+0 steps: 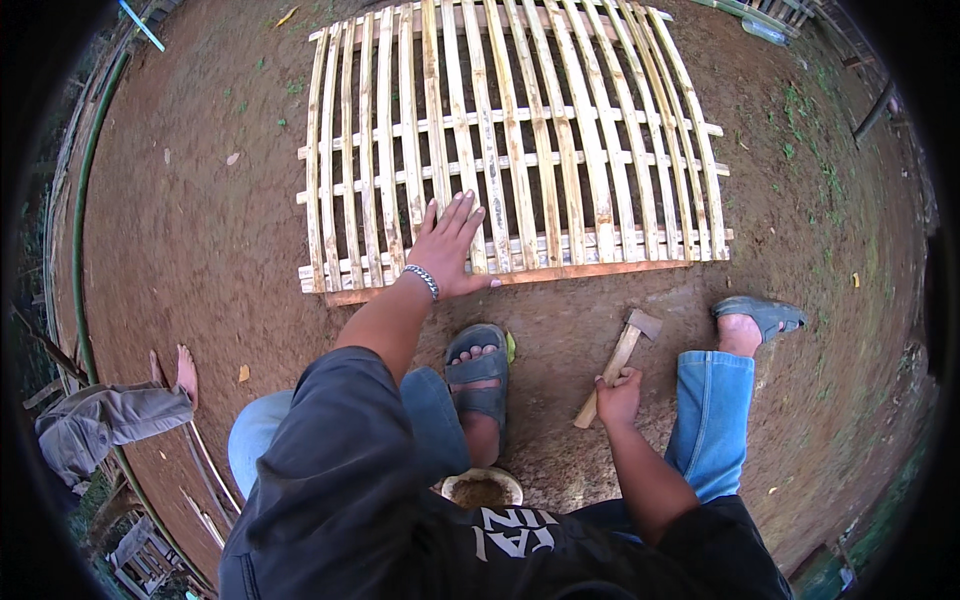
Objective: The person sits on the ground and uses a hammer to secure bamboo slats onto a rectangular bamboo frame. They repeatedly strike the slats to flatten them against the frame, working systematically along the length of the structure.
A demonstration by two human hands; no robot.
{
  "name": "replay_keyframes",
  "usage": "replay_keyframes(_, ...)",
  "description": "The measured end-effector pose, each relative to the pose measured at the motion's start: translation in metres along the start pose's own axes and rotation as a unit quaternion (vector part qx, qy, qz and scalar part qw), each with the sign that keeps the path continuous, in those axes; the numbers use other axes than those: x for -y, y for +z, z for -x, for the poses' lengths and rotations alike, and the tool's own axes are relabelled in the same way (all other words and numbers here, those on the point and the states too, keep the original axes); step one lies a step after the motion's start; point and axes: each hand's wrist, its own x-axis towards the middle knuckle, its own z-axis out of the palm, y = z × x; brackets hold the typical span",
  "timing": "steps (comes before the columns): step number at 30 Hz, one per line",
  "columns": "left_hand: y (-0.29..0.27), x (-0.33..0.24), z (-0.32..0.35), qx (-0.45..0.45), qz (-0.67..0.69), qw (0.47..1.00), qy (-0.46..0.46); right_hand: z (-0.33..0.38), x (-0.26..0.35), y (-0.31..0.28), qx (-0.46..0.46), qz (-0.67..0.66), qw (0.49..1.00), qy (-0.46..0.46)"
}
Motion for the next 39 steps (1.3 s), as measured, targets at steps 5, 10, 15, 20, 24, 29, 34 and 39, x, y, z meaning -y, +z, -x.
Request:
replay_keyframes(5,0.006,0.001,0.000,-0.018,0.006,1.000,-0.002,0.002,-0.005,0.010,-0.029,-0.012,0.999,0.041)
replay_keyframes(10,0.003,0.001,0.001,-0.021,0.010,1.000,0.001,-0.001,-0.005,0.011,-0.014,-0.029,0.996,0.080)
replay_keyframes(15,0.004,0.000,-0.001,-0.011,0.004,1.000,0.007,-0.007,-0.013,-0.012,0.195,-0.325,0.913,0.149)
replay_keyframes(20,-0.006,0.002,0.000,0.021,-0.006,1.000,0.001,0.062,0.089,-0.053,0.201,-0.303,0.930,0.055)
replay_keyframes(24,-0.004,0.005,0.001,0.008,-0.005,1.000,0.004,0.070,0.122,-0.057,0.190,-0.001,0.969,-0.161)
replay_keyframes(29,-0.001,0.009,0.003,-0.005,0.014,1.000,0.007,0.059,0.180,-0.050,0.130,0.085,0.925,-0.346)
replay_keyframes(34,-0.005,0.007,-0.001,0.009,0.006,1.000,0.009,0.047,0.184,-0.041,0.087,0.055,0.912,-0.396)
replay_keyframes(39,-0.004,0.005,0.001,0.006,0.016,1.000,0.012,0.030,0.187,-0.036,0.164,0.254,0.911,-0.280)
